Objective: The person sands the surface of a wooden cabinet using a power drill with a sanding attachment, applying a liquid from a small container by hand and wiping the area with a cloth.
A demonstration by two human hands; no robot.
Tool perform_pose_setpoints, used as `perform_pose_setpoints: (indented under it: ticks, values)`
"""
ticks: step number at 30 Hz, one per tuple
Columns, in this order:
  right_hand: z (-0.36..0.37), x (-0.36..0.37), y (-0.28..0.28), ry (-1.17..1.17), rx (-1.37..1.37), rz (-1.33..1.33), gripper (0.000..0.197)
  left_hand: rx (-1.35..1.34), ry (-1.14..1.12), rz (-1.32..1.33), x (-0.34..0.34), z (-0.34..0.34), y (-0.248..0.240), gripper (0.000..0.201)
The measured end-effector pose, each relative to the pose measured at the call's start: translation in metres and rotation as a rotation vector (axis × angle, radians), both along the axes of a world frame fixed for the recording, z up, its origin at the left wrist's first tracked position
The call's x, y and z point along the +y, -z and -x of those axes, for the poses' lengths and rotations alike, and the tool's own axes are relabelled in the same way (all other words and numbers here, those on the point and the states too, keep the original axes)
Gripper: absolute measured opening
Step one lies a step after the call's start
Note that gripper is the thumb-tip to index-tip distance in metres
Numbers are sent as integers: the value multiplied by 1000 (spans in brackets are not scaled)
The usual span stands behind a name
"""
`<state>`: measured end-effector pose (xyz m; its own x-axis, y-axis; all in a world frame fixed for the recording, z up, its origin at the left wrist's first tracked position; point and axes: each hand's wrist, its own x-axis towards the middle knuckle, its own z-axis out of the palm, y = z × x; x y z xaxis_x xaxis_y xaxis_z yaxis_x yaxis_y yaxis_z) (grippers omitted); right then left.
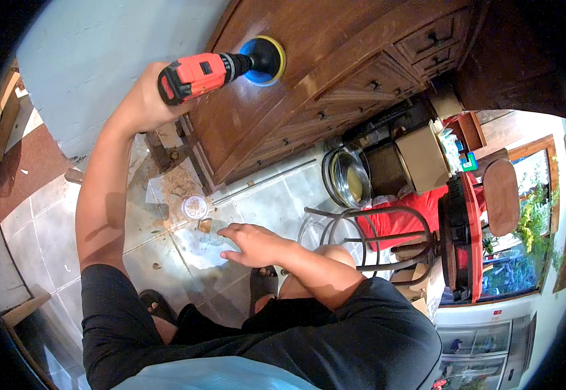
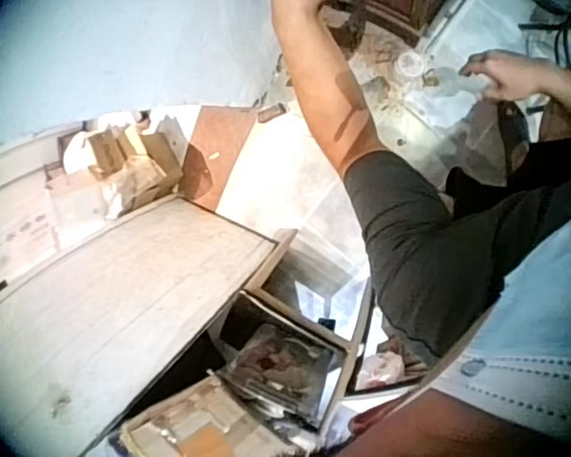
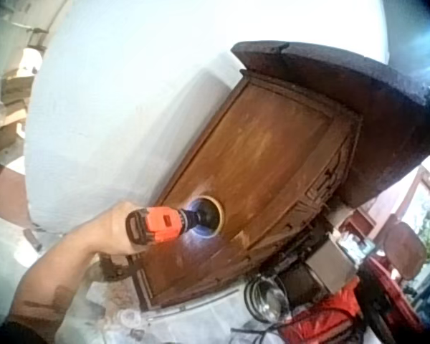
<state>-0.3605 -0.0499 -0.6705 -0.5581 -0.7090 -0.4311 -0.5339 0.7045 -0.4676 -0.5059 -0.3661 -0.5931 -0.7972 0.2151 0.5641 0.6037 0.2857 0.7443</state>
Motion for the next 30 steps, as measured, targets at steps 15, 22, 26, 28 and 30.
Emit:
perform_pose_setpoints:
  ticks: [15, 22, 26, 28, 30]
  values:
    - [0, 1, 4, 10, -19, -14, 59, 14, 26, 33, 3, 0, 1, 23]
    - [-1, -1, 2, -1, -10, 7, 58, 65, 62, -3, 6, -1, 4, 24]
    - [-1, 2, 1, 0, 1, -5, 57, 32, 96, -18, 9, -3, 3, 24]
    - [-1, 1, 2, 8, -17, 3, 58, 24, 103, -7, 10, -4, 3, 25]
    - [0, 3, 4, -2, -13, 2, 58, 54, 83, -92, 10, -5, 3, 25]
